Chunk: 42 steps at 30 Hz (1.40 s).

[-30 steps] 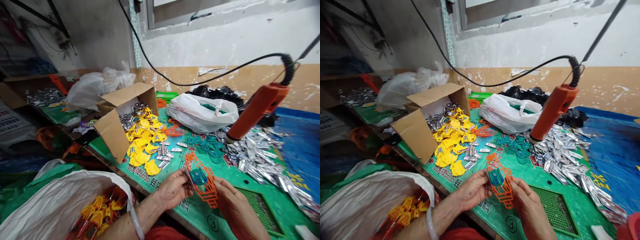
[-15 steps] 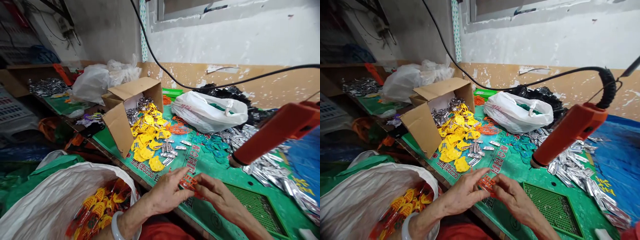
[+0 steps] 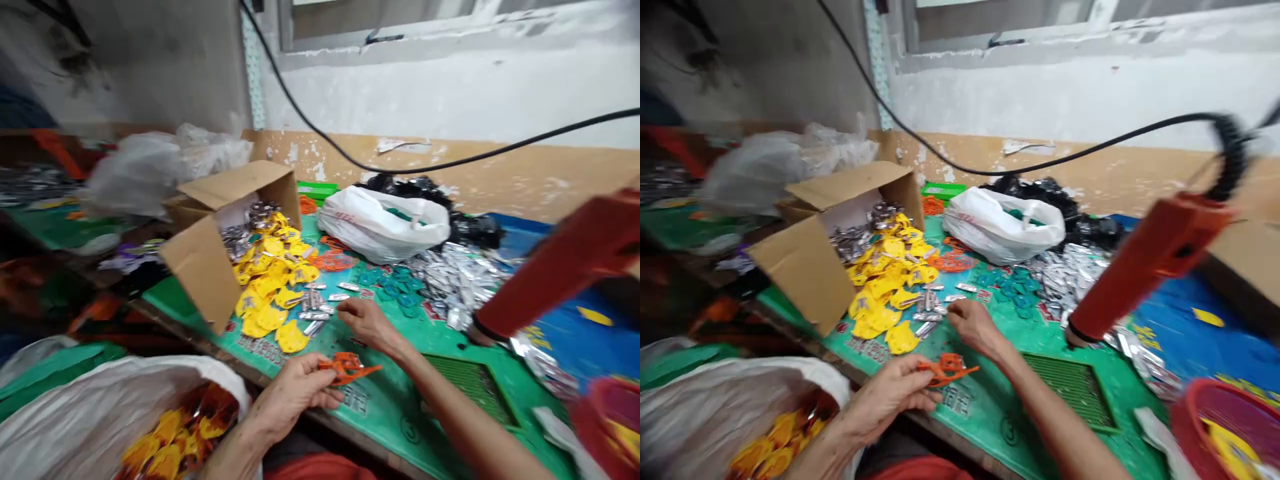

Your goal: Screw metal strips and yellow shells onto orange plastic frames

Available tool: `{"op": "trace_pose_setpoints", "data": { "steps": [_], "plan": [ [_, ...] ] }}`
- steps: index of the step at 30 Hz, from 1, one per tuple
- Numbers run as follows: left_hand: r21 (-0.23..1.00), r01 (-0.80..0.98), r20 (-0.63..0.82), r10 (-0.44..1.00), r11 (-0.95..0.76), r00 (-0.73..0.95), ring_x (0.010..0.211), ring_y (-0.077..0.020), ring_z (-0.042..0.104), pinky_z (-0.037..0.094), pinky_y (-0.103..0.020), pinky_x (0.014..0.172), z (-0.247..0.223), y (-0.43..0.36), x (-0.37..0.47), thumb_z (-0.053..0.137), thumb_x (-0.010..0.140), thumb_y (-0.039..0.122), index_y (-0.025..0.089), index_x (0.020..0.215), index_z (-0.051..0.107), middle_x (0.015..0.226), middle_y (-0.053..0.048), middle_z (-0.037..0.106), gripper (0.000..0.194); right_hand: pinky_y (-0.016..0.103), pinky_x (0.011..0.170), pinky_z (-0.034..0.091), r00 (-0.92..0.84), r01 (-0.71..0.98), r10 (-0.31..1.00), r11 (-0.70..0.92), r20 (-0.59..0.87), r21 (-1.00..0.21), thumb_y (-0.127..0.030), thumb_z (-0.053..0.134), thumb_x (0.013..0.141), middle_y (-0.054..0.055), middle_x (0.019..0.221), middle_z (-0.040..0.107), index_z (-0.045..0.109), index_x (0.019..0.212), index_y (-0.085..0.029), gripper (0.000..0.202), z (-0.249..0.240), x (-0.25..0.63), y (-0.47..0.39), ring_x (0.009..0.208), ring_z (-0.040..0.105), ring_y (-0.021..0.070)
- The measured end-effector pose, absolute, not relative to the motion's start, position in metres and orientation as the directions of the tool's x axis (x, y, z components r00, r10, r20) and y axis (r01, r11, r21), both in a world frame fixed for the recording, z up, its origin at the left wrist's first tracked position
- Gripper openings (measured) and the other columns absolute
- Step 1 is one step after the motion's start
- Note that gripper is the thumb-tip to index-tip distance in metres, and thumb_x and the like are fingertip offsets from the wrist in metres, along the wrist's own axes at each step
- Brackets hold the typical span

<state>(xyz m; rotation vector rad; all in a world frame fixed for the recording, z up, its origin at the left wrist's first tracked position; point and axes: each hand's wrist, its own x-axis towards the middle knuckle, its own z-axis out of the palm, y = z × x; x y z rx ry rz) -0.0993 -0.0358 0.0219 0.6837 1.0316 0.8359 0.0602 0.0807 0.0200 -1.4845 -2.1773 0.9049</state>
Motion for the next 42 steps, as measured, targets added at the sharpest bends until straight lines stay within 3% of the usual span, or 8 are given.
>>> {"op": "trace_pose_setpoints", "data": {
  "steps": [5,8,12,16,21,27,36,42],
  "plan": [
    [0.773,-0.315,-0.471,0.831,0.550,0.296,0.078,-0.0169,0.068,0.054,-0.025,0.072,0.023,-0.029,-0.089,0.080,0.067,0.033,0.014,0.081,0.069,0.087,-0.005,0.071,0.025,0.041,0.085,0.051,-0.010,0.957,1.000,0.001,-0.030,-0.290,-0.032,0.054,0.090,0.008,0.116,0.060,0.058,0.112,-0.017,0.027,0.017,0.098,0.082,0.100,0.060,0.0197],
    [0.750,-0.327,-0.475,0.812,0.575,0.339,0.078,-0.0183,0.069,0.055,-0.028,0.074,0.021,-0.023,-0.079,0.081,0.066,0.033,0.015,0.083,0.070,0.091,-0.006,0.073,0.027,0.042,0.086,0.051,0.223,0.969,0.975,-0.221,0.007,-0.107,-0.032,0.055,0.090,0.011,0.120,0.058,0.057,0.117,-0.016,0.031,0.009,0.131,0.087,0.103,0.060,0.0211],
    [0.750,-0.324,-0.470,0.809,0.576,0.352,0.077,-0.0185,0.070,0.056,-0.027,0.073,0.021,-0.018,-0.067,0.080,0.069,0.030,0.014,0.084,0.070,0.091,-0.006,0.073,0.024,0.042,0.085,0.052,0.385,0.922,0.921,-0.387,0.053,0.014,-0.032,0.056,0.089,0.010,0.119,0.058,0.055,0.118,-0.015,0.033,-0.002,0.162,0.096,0.102,0.060,0.0215],
    [0.735,-0.356,-0.466,0.811,0.577,0.353,0.076,-0.0179,0.070,0.057,-0.027,0.072,0.021,-0.016,-0.062,0.078,0.070,0.027,0.015,0.084,0.070,0.091,-0.005,0.074,0.020,0.043,0.085,0.052,0.437,0.896,0.896,-0.441,0.078,0.050,-0.032,0.056,0.090,0.009,0.120,0.058,0.055,0.119,-0.016,0.034,-0.008,0.179,0.100,0.102,0.060,0.0219],
    [0.711,-0.409,-0.491,0.820,0.572,0.293,0.076,-0.0185,0.071,0.057,-0.027,0.069,0.019,-0.013,-0.061,0.075,0.074,0.021,0.014,0.088,0.068,0.093,-0.008,0.074,0.018,0.043,0.085,0.052,0.346,0.938,0.936,-0.345,0.068,-0.019,-0.032,0.056,0.090,0.010,0.119,0.059,0.055,0.118,-0.015,0.033,-0.016,0.192,0.100,0.102,0.060,0.0215],
    [0.687,-0.459,-0.486,0.826,0.564,0.286,0.075,-0.0190,0.072,0.057,-0.028,0.069,0.021,-0.011,-0.060,0.071,0.077,0.017,0.012,0.091,0.066,0.097,-0.011,0.074,0.016,0.040,0.084,0.052,0.271,0.939,0.961,-0.253,0.049,-0.233,-0.032,0.056,0.090,0.008,0.119,0.059,0.056,0.118,-0.018,0.031,-0.026,0.208,0.104,0.101,0.061,0.0206],
    [0.665,-0.442,-0.520,0.798,0.602,0.305,0.075,-0.0195,0.072,0.058,-0.027,0.067,0.018,-0.010,-0.051,0.070,0.078,0.015,0.011,0.090,0.065,0.099,-0.011,0.073,0.014,0.041,0.082,0.053,0.300,0.781,0.951,-0.204,0.068,-0.590,-0.034,0.057,0.089,0.007,0.118,0.059,0.057,0.116,-0.015,0.033,-0.029,0.223,0.105,0.100,0.061,0.0231],
    [0.661,-0.457,-0.535,0.801,0.595,0.270,0.076,-0.0207,0.072,0.059,-0.027,0.068,0.020,-0.010,-0.051,0.072,0.075,0.015,0.012,0.088,0.064,0.099,-0.011,0.072,0.015,0.042,0.083,0.053,0.225,0.700,0.974,-0.148,0.019,-0.698,-0.034,0.056,0.089,0.007,0.118,0.059,0.057,0.116,-0.015,0.034,-0.022,0.226,0.106,0.101,0.061,0.0239]
  ]
}}
